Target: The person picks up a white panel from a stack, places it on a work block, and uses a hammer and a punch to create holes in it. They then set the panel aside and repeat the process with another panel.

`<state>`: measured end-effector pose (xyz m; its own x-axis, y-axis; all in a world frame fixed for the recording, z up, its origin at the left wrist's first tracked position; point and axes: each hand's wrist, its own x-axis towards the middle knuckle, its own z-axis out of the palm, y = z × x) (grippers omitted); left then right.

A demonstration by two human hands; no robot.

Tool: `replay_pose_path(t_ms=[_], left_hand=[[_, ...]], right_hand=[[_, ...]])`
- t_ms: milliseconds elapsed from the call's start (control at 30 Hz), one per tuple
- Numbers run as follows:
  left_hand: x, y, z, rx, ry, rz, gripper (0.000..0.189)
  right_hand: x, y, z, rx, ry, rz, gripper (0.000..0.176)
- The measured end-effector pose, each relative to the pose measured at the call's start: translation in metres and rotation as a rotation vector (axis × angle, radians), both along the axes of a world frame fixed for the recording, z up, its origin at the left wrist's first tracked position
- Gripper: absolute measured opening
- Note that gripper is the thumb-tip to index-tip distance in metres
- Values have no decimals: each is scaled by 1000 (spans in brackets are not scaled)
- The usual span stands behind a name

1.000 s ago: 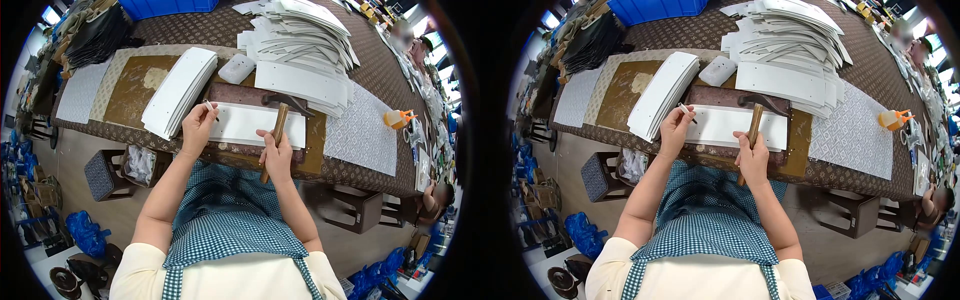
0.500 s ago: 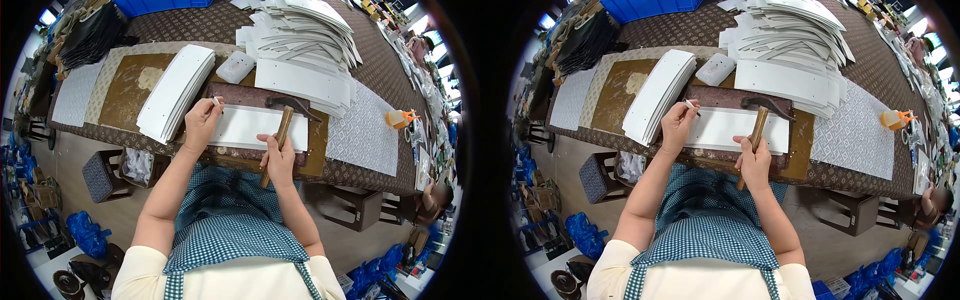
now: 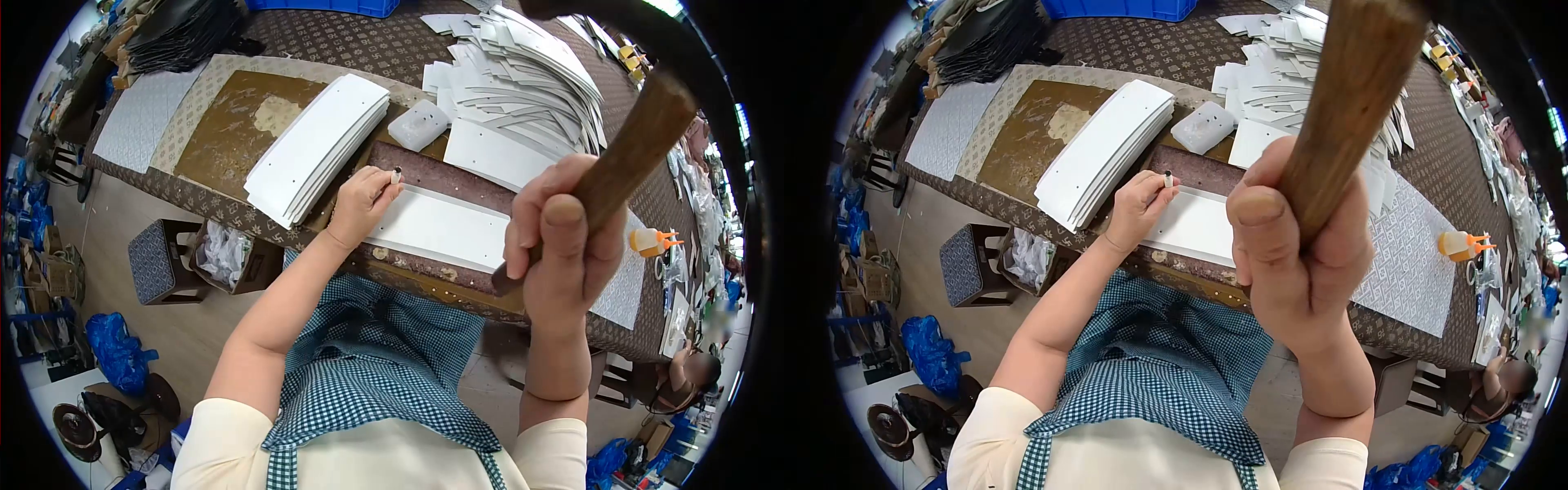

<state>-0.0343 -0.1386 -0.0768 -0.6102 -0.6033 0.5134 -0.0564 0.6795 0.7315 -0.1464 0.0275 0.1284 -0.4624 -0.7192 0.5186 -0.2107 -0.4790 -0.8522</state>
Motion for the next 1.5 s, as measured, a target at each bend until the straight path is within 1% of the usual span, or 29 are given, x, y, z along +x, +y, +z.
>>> replay_pose_path(t_ms=[33,67,100,133,233,300,333,400,467,500,533,567,600,633,733,767,833,867,967,1033,1067,1133,1167,1233,1300,1367,1433,1467,1500], left_hand=[[0,0,-1,2,5,3,13],[-1,-2,-2,2,11,3,13],[0,-1,-4,5,14,0,13],[1,-1,-4,16,10,-6,13],[0,-1,-4,43,6,-18,13],[-1,-2,-7,26,8,-7,14],[-1,-2,-5,17,19,-5,14],[-1,-1,-6,28,16,-7,14],[0,-1,-5,39,11,-5,15],[0,-1,-4,48,7,-5,15],[0,-1,-3,58,4,-4,15],[0,-1,-3,53,-19,-2,14],[0,-1,-2,48,-44,-1,13],[0,-2,-2,42,-72,-4,12],[-2,-2,-5,39,-38,-3,13],[0,-2,-4,64,-69,-15,14],[-1,1,0,128,-13,-49,15],[-1,2,2,156,15,-64,15],[-2,-3,-3,213,-24,-81,17],[-3,-8,-7,258,-42,-88,16],[-4,-8,-7,255,-47,-78,16],[-4,-8,-4,250,-65,-63,17],[-6,-4,0,319,-6,-37,14],[-4,-8,10,388,-82,144,12],[2,-17,-6,441,-11,138,13],[8,-5,-2,546,101,105,15],[24,7,1,556,48,56,19],[33,14,7,517,-19,49,21],[38,18,1,511,-7,29,22]], right_hand=[[-3,1,-10,143,56,8,18],[-5,2,-28,388,222,-98,18],[-7,0,-38,680,489,-123,20],[-12,-3,-49,1092,540,-12,23],[-17,6,-39,983,529,-18,22],[-12,5,-8,876,380,-55,21],[-4,4,9,703,245,-120,19],[1,0,36,268,136,-90,16],[5,-12,32,8,69,-99,16],[1,-12,15,15,115,-57,18],[1,-13,-10,156,217,-203,19],[-4,-7,-22,477,490,-235,21],[-10,-4,-35,872,544,-105,24],[-19,-2,-62,1073,645,-33,28],[-10,13,-67,1068,239,-84,29],[-10,19,-85,1005,210,-132,27],[-1,21,-97,886,-146,-148,24],[0,22,-116,790,-162,-171,23],[11,20,-152,760,-226,-283,24],[16,24,-171,694,-260,-287,23],[17,24,-175,643,-291,-307,21],[17,25,-179,637,-287,-303,19],[15,24,-180,629,-282,-301,18],[13,23,-180,635,-301,-313,20],[11,25,-181,635,-321,-321,21],[11,24,-184,621,-344,-314,21],[12,23,-182,624,-333,-311,21],[12,24,-182,625,-328,-312,21],[11,23,-183,613,-331,-307,21]])
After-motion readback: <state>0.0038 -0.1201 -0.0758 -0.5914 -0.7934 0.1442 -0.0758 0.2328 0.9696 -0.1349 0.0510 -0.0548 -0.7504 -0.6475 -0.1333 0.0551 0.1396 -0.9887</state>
